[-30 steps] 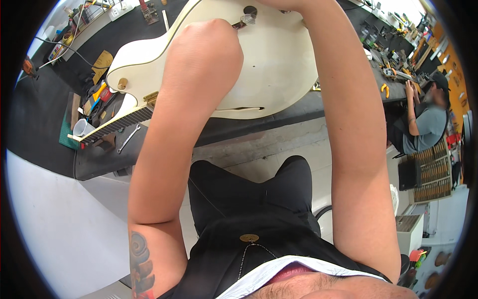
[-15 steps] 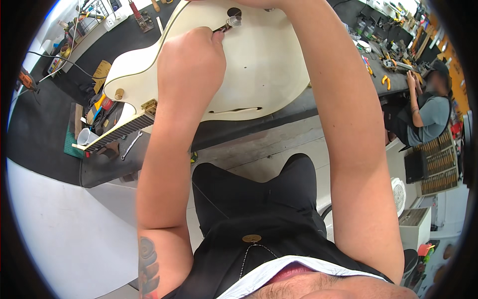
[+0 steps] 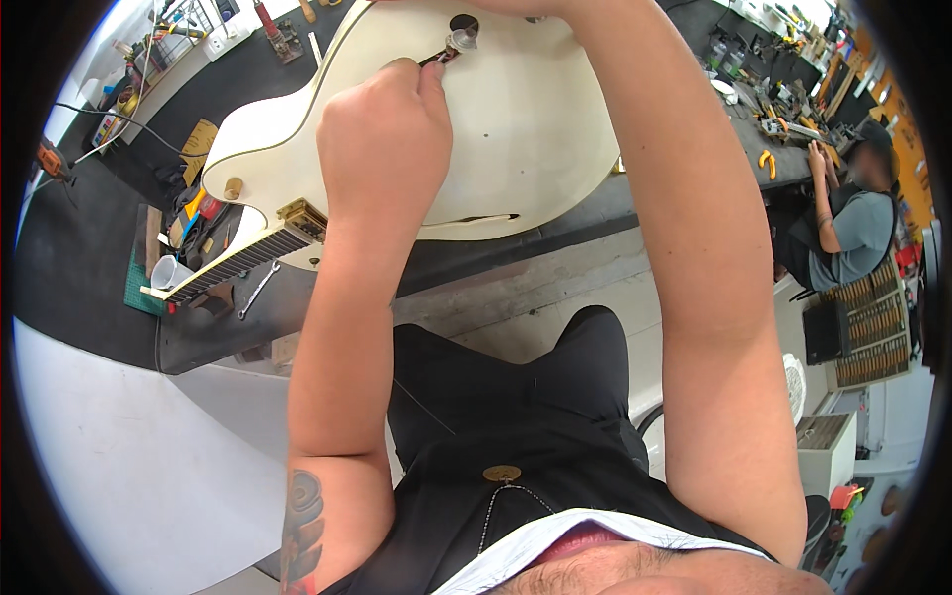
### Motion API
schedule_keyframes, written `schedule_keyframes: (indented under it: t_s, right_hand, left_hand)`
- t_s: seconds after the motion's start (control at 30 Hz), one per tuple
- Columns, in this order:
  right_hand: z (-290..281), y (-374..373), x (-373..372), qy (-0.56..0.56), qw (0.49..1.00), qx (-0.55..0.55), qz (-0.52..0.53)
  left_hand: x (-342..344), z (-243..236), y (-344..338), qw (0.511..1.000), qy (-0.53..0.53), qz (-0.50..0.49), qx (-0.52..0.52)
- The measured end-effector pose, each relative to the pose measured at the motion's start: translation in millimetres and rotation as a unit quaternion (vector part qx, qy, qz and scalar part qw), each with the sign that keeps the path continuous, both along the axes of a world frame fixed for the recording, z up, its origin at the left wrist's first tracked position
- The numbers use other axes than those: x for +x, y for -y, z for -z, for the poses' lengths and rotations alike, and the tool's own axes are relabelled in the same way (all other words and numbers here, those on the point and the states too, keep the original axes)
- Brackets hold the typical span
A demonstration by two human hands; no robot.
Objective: The person works on a white electric guitar body, using a wrench to tighten a component inside the f-hole. They then use a screwdriver to adjust a screw on the guitar's surface. The person handles the guitar body and various tools throughout the process.
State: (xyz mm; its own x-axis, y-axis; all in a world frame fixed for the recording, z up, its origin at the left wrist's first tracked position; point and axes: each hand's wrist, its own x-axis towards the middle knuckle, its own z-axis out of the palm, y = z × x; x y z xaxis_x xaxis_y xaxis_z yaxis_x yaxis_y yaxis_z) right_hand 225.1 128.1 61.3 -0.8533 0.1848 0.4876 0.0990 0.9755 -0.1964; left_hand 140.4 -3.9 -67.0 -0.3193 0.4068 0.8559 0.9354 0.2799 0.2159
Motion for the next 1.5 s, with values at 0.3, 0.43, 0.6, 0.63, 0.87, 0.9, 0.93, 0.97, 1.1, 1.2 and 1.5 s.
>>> schedule_keyframes:
  t_s: [0.3, 0.43, 0.6, 0.63, 0.87, 0.9, 0.93, 0.97, 1.1, 1.2, 1.5]
  right_hand:
    - [-1.8, 7.3, -2.9, 0.009, 0.999, -0.027, 0.025]
    - [1.4, -0.8, 3.2, -0.008, 1.000, -0.012, -0.027]
    - [-1.6, 7.1, -3.7, 0.009, 0.999, -0.027, 0.025]
    - [-1.3, 0.3, -2.3, 0.001, 1.000, -0.007, 0.009]
    - [1.1, -2.8, -29.3, 0.062, 0.998, 0.009, 0.005]
    - [-5.5, -12.8, -26.7, 0.074, 0.997, 0.009, 0.011]
    - [-4.0, -16.1, -28.1, 0.078, 0.997, 0.011, 0.021]
    - [-1.2, -18.0, -25.6, 0.084, 0.996, 0.013, 0.028]
    - [-0.7, -30.2, -38.8, 0.091, 0.996, -0.018, -0.004]
    - [-7.1, -15.8, -36.6, 0.079, 0.996, -0.031, -0.039]
    - [52.1, -81.5, 76.2, -0.238, 0.964, -0.099, 0.073]
  left_hand:
    - [-9.2, 4.2, 1.8, 0.986, 0.153, 0.062, 0.008]
    - [-7.1, 0.3, 5.0, 0.970, 0.232, 0.073, 0.000]
    - [-7.7, -1.1, 4.0, 0.966, 0.236, 0.109, 0.018]
    - [-7.3, -3.6, 3.7, 0.967, 0.224, 0.117, 0.012]
    - [-15.6, -12.1, 30.3, 0.985, 0.104, -0.005, -0.136]
    - [-5.8, -22.1, 31.1, 0.980, 0.134, -0.003, -0.146]
    - [-3.3, -21.3, 36.8, 0.975, 0.150, -0.003, -0.163]
    - [-0.1, -20.1, 41.8, 0.970, 0.168, -0.005, -0.178]
    - [9.3, -10.7, 76.2, 0.919, 0.361, 0.069, -0.141]
    - [-10.8, 23.2, 130.5, 0.897, 0.418, 0.120, -0.075]
    - [-87.4, 99.4, 273.5, 0.924, 0.365, -0.086, 0.078]
